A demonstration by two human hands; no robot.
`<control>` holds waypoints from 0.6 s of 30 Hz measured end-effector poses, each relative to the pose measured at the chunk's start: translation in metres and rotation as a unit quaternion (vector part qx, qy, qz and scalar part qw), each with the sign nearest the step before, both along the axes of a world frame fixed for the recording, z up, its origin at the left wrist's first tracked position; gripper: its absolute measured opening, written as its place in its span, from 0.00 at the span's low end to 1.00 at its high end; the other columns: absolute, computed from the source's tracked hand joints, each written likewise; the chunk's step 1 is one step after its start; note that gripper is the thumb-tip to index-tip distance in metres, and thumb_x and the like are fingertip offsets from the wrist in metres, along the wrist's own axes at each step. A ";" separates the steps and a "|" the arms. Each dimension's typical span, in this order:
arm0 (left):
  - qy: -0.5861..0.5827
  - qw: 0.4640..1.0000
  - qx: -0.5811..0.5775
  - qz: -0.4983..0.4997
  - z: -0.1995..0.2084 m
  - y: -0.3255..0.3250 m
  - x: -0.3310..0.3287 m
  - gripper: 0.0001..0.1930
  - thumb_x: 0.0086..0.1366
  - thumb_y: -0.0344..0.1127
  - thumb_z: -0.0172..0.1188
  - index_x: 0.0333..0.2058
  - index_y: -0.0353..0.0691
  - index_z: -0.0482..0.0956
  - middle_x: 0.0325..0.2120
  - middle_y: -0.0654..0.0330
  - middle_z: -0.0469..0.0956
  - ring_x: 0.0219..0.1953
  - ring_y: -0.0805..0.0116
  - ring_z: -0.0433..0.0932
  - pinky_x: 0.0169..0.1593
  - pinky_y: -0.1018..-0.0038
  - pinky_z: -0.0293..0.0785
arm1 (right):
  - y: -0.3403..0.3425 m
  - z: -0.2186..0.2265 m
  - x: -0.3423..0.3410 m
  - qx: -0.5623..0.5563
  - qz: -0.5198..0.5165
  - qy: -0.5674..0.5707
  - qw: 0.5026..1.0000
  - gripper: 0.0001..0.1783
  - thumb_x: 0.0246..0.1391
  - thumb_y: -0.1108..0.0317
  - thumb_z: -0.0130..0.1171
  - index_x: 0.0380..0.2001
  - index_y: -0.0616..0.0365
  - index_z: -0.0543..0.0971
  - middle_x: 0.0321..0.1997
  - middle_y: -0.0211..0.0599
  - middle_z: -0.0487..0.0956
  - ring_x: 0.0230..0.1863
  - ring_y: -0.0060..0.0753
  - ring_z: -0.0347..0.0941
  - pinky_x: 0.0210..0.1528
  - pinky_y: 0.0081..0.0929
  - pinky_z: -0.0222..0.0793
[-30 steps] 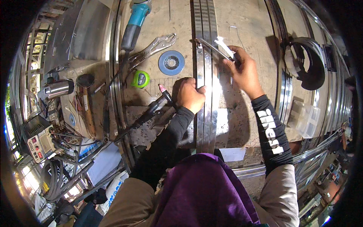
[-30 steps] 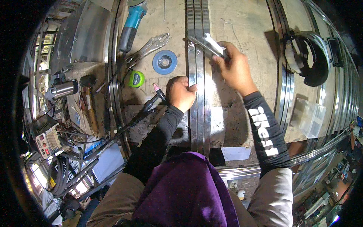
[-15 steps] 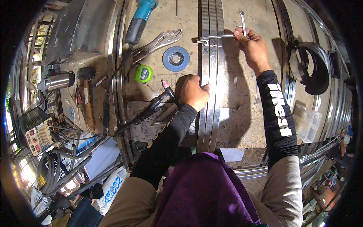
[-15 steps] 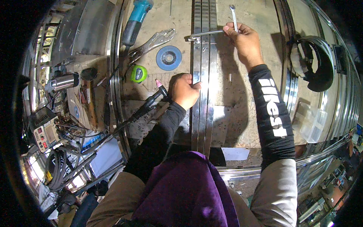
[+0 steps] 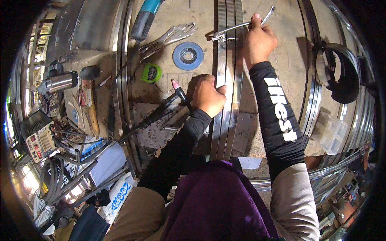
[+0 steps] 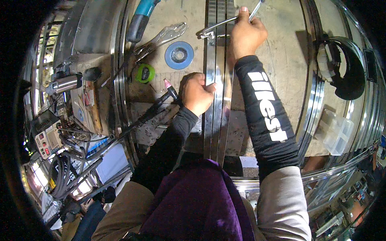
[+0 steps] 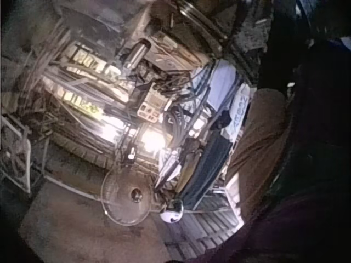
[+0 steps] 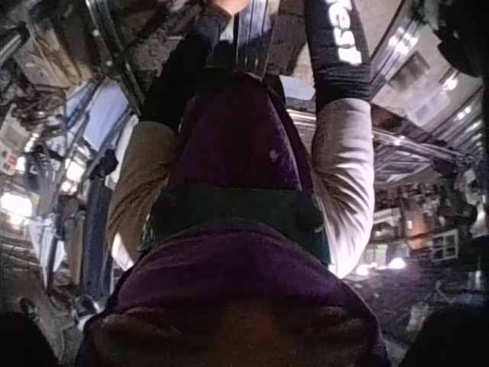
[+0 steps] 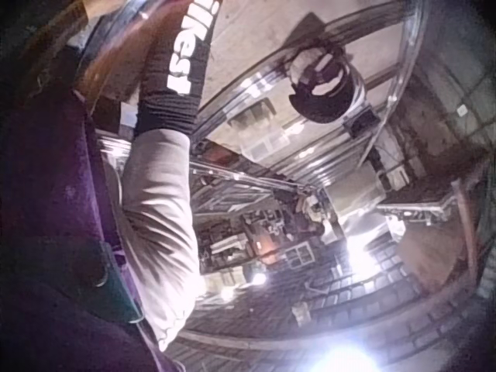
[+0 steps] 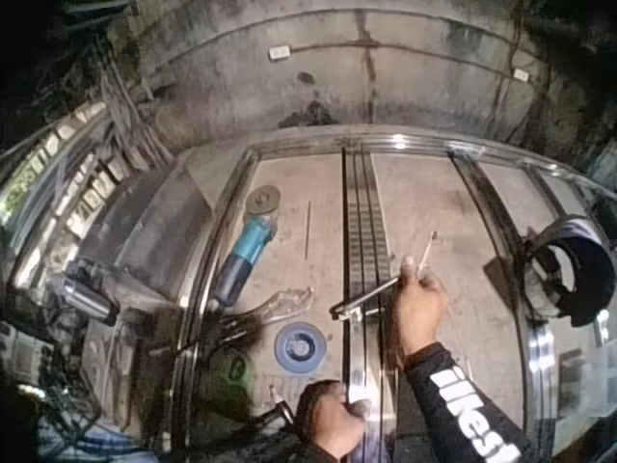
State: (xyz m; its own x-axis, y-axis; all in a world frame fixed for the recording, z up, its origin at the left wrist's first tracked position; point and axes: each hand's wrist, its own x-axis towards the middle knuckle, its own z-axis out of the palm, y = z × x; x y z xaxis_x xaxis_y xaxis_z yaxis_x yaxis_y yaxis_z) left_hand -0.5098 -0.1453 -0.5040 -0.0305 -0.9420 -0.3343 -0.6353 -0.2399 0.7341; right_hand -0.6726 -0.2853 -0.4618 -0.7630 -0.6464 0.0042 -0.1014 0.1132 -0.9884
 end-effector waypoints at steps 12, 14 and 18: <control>-0.050 0.997 -0.056 -0.005 0.004 0.003 -0.004 0.12 0.57 0.31 0.76 0.38 0.35 0.85 0.32 0.49 0.88 0.35 0.50 0.87 0.41 0.59 0.80 | -0.066 0.005 -0.017 0.083 0.172 0.251 0.949 0.24 0.63 0.54 0.70 0.31 0.70 0.85 0.30 0.63 0.84 0.33 0.67 0.83 0.38 0.51 0.76; -0.049 0.997 -0.057 0.000 0.002 0.004 -0.004 0.12 0.58 0.32 0.76 0.37 0.35 0.85 0.31 0.50 0.88 0.35 0.50 0.87 0.41 0.59 0.80 | -0.076 0.014 -0.008 0.129 0.184 0.275 0.935 0.24 0.62 0.53 0.70 0.32 0.70 0.85 0.32 0.65 0.85 0.37 0.68 0.84 0.40 0.52 0.77; -0.035 0.999 -0.025 -0.017 0.008 0.001 -0.002 0.12 0.58 0.32 0.75 0.39 0.34 0.85 0.33 0.48 0.88 0.36 0.50 0.87 0.42 0.59 0.80 | -0.091 0.011 -0.016 0.143 0.228 0.287 0.919 0.27 0.61 0.51 0.71 0.35 0.72 0.85 0.35 0.69 0.84 0.42 0.71 0.83 0.43 0.54 0.78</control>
